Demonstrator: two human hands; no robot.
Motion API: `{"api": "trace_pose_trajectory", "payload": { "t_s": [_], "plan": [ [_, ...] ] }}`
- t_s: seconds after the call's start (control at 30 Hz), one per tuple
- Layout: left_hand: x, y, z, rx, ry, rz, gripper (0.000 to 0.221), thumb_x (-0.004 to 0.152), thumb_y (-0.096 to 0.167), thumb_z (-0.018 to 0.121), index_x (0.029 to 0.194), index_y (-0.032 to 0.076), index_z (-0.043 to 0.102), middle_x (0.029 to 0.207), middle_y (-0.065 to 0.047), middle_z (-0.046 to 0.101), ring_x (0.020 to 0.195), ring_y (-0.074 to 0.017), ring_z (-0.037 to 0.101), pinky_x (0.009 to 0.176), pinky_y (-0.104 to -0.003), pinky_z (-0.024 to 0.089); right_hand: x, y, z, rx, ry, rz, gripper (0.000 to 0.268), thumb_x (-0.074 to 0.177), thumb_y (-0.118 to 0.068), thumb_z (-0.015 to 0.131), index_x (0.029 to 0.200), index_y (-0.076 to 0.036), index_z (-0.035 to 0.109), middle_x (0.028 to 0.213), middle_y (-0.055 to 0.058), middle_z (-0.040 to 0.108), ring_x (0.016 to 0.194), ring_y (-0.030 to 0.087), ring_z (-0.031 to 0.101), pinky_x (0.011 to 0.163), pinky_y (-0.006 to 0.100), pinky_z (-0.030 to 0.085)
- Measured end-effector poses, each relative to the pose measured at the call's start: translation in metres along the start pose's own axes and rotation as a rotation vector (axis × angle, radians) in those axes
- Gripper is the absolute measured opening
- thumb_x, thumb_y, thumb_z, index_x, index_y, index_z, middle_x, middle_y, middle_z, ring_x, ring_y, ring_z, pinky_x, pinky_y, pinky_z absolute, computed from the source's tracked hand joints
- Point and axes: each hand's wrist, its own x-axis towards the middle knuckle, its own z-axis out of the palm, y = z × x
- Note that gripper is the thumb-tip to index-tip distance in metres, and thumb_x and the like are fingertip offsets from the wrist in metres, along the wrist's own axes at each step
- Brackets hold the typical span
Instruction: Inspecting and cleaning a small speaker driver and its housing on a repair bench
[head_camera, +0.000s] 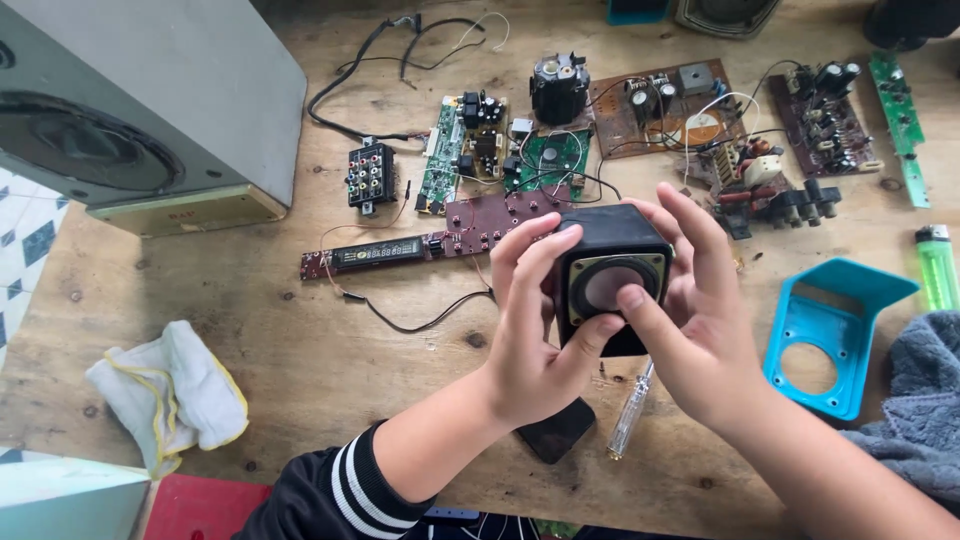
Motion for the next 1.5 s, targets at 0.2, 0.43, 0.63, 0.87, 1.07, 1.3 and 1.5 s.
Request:
{"api": "trace_pose_trajectory", "payload": {
  "t_s": [0.2,0.43,0.63,0.87,1.07,1.3,1.5],
  "plan": [
    [0.003,-0.004,0.001,-0.092,0.054,-0.023,0.043,0.089,0.033,0.046,0.120,0.008,0.031,0.124,-0.014,0.028,0.120,-0.0208,0.031,0.101,-0.034,0.038,0.003,-0.006,0.002,0.054,0.011,0.182,0.050,0.079,-0.019,0.044,0.125,-0.006,0.028,0.117,0.018,0.045,0.105,0.022,0.049,0.088,0.031,0.041],
    [0.010,-0.011,-0.009,-0.433,-0.090,-0.122,0.030,0.094,0.020,0.041,0.122,0.010,0.035,0.118,-0.010,0.044,0.109,-0.0205,0.046,0.100,-0.032,0.040,0.006,-0.002,-0.001,0.013,-0.013,0.085,0.042,0.081,-0.013,0.046,0.120,-0.006,0.031,0.114,0.016,0.047,0.107,0.021,0.047,0.089,0.030,0.042],
    [0.013,-0.010,-0.012,-0.361,-0.103,-0.286,0.029,0.089,0.019,0.045,0.117,0.011,0.040,0.120,-0.009,0.043,0.101,-0.0167,0.052,0.083,-0.023,0.047,0.014,-0.005,-0.003,-0.042,-0.035,0.278,0.045,0.078,-0.023,0.046,0.121,-0.013,0.034,0.103,0.012,0.053,0.094,0.017,0.053,0.081,0.028,0.044],
    [0.021,-0.008,-0.014,-0.367,-0.147,-0.465,0.038,0.084,0.024,0.049,0.118,0.012,0.039,0.103,-0.007,0.050,0.091,-0.0113,0.051,0.082,-0.022,0.045,0.021,-0.012,-0.005,-0.070,0.012,0.496,0.042,0.076,-0.021,0.047,0.118,-0.016,0.041,0.097,0.010,0.057,0.079,0.012,0.054,0.067,0.023,0.041],
    [0.022,-0.009,-0.011,-0.334,-0.104,-0.514,0.036,0.082,0.024,0.050,0.114,0.011,0.043,0.097,-0.006,0.054,0.086,-0.0101,0.053,0.078,-0.020,0.045,0.024,-0.013,-0.007,-0.130,-0.038,0.538,0.043,0.076,-0.026,0.045,0.118,-0.018,0.040,0.097,0.007,0.056,0.086,0.012,0.055,0.078,0.024,0.041],
    [0.018,-0.020,-0.012,-0.448,-0.073,-0.478,0.032,0.086,0.028,0.049,0.112,0.012,0.046,0.095,-0.002,0.054,0.078,-0.0054,0.047,0.069,-0.016,0.040,0.020,-0.011,-0.008,-0.256,-0.057,0.393,0.041,0.080,-0.028,0.041,0.120,-0.018,0.040,0.100,0.005,0.054,0.086,0.011,0.054,0.076,0.023,0.039],
    [0.016,-0.022,-0.011,-0.429,-0.001,-0.500,0.027,0.086,0.032,0.046,0.107,0.015,0.050,0.084,0.003,0.051,0.071,-0.0026,0.042,0.062,-0.015,0.034,0.018,-0.011,-0.005,-0.210,-0.099,0.347,0.047,0.078,-0.023,0.044,0.123,-0.016,0.035,0.113,0.009,0.052,0.096,0.015,0.055,0.081,0.027,0.043]
  ]
}}
